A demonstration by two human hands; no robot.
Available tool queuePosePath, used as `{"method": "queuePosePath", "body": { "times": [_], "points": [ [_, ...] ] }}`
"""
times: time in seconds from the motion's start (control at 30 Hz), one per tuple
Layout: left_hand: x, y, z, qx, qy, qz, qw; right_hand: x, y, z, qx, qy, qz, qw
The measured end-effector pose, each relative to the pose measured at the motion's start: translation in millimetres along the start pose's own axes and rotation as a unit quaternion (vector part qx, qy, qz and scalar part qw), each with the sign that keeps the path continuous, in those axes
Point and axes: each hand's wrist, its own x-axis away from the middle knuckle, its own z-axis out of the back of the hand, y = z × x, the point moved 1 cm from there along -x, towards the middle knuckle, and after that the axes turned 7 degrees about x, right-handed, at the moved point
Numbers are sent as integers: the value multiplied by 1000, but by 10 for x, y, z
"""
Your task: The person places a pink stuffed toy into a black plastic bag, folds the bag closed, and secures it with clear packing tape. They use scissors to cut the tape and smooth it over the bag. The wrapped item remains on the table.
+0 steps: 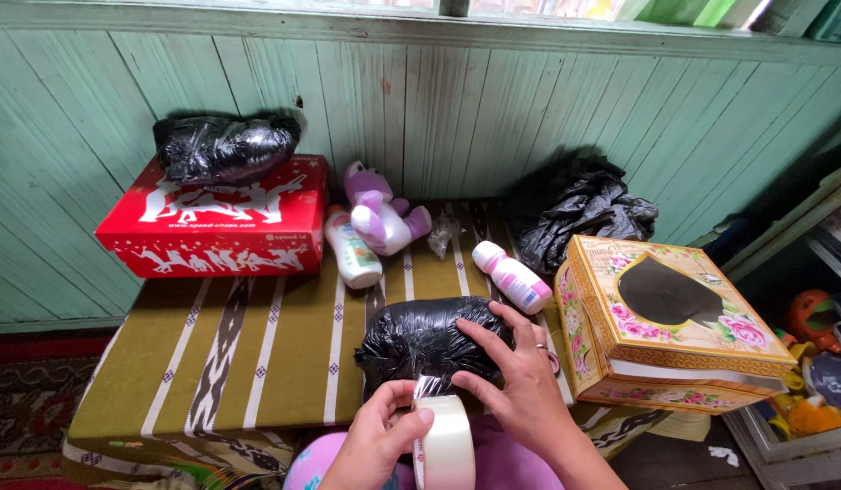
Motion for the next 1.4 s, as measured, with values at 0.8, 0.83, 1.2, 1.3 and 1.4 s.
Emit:
{"method": "queuePosePath", "body": {
  "times": [0.8, 0.83, 1.2, 1.3, 1.4],
  "points": [
    [3, 29, -35, 55, 51, 76, 994, 250, 721, -282, 240, -162, -232, 929],
    [0, 28, -32, 57, 49, 75, 994, 238, 749, -290, 242, -165, -233, 927],
    [-58, 10, 52, 87, 24, 75, 993, 191, 810, -191, 240, -246, -215, 914],
    [-85, -24, 91, 92, 13, 87, 992, 283, 708, 7, 234, -255, -233, 909],
    [-129, -48, 152, 83, -7, 94, 992, 380, 606, 346, 179, -217, -205, 937]
  ]
}}
